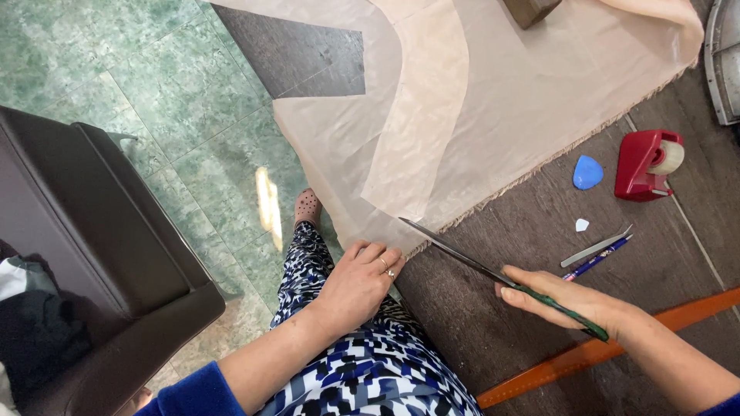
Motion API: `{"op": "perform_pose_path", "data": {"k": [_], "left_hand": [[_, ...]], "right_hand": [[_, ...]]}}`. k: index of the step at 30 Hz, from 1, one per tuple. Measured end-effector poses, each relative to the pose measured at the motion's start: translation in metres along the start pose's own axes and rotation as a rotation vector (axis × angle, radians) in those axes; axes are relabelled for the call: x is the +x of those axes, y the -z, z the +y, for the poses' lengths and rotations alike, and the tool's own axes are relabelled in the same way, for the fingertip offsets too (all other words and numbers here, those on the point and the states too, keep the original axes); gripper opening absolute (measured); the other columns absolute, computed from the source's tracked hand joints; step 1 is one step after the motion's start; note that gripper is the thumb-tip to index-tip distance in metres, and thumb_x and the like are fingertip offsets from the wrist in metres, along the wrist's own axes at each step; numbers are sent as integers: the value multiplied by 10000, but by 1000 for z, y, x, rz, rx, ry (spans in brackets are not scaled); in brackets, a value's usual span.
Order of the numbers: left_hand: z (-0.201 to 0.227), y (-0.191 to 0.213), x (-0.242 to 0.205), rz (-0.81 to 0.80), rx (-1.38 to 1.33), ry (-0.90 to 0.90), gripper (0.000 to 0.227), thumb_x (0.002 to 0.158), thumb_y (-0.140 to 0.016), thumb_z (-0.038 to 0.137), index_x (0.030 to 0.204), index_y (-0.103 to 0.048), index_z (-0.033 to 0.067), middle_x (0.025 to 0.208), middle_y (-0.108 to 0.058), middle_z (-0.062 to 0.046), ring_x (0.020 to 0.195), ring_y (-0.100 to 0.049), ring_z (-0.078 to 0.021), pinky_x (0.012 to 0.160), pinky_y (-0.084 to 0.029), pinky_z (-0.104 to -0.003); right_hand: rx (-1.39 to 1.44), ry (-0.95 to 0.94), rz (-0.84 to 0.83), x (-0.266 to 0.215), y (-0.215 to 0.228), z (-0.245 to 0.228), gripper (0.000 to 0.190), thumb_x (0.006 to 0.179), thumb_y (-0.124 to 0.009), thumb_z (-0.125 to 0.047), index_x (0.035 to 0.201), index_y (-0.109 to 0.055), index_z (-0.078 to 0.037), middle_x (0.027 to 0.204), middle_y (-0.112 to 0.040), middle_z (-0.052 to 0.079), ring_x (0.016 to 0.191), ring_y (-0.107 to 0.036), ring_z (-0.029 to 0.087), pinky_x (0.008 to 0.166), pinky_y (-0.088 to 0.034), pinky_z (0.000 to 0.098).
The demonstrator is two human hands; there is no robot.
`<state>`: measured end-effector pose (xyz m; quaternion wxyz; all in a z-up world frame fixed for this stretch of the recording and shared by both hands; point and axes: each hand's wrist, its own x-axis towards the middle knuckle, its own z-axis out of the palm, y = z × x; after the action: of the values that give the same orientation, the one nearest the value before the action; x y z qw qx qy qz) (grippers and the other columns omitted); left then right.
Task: The person uses shears to cut a curved shape out of a large piece of light-colored fabric laid on a table. They follow a pattern or template, carefully trimming the edges and occasionally adjusting the fabric's position to complete the cut.
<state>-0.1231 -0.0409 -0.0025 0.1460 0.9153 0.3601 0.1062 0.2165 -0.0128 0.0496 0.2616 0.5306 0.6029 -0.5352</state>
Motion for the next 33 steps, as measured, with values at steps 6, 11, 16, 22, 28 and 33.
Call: {"op": "perform_pose_path", "data": {"k": [6,11,16,22,28,33], "left_hand": [[0,2,0,-4,-12,-3,366,837,-595,125,1189,-638,35,1176,-570,-41,1012,-484,-260,890,-373,-402],[0,1,0,3,-20,1,350,854,-585,122,1190,-639,36,1176,-570,-42,1007,-487,-263,889,-375,-404],[0,1,0,13,-19,2,351,858,-582,120,1196,-634,44,1188,-564,-43,1014,-490,-260,896,-378,-399],[-1,2,1,-6,-25,2,370,831,-594,118,1191,-639,45,1185,-567,-42,1028,-491,-261,894,-374,-398],[-1,1,1,1,-32,1,366,834,-595,135,1185,-642,43,1187,-569,-38,1020,-496,-258,885,-377,-396],[-1,1,2,15,-47,10,360,842,-569,119,1187,-639,43,1175,-574,-38,1009,-498,-251,879,-381,-386]], "right_hand": [[24,-123,0,-2,3,-1,734,833,-471,-600,1458,-354,-234,1515,-405,-49,1416,-367,93,1193,-222,255],[115,-115,-34,-6,7,-3,731,834,-462,-562,1470,-329,-229,1479,-494,-110,1398,-400,46,1184,-246,233],[60,-108,-39,1,8,-2,770,835,-438,-612,1480,-299,-215,1556,-319,-43,1447,-296,104,1195,-186,272],[-102,12,-17,11,6,1,771,877,-374,-627,1465,-291,-134,1506,-372,74,1403,-359,211,1167,-241,330],[-143,-47,-5,7,6,-13,739,881,-346,-622,1453,-318,-157,1359,-551,91,1265,-519,238,1086,-370,338],[-129,-30,-18,4,7,-20,783,879,-328,-647,1470,-269,-137,1519,-347,58,1410,-342,212,1179,-220,339]]}}
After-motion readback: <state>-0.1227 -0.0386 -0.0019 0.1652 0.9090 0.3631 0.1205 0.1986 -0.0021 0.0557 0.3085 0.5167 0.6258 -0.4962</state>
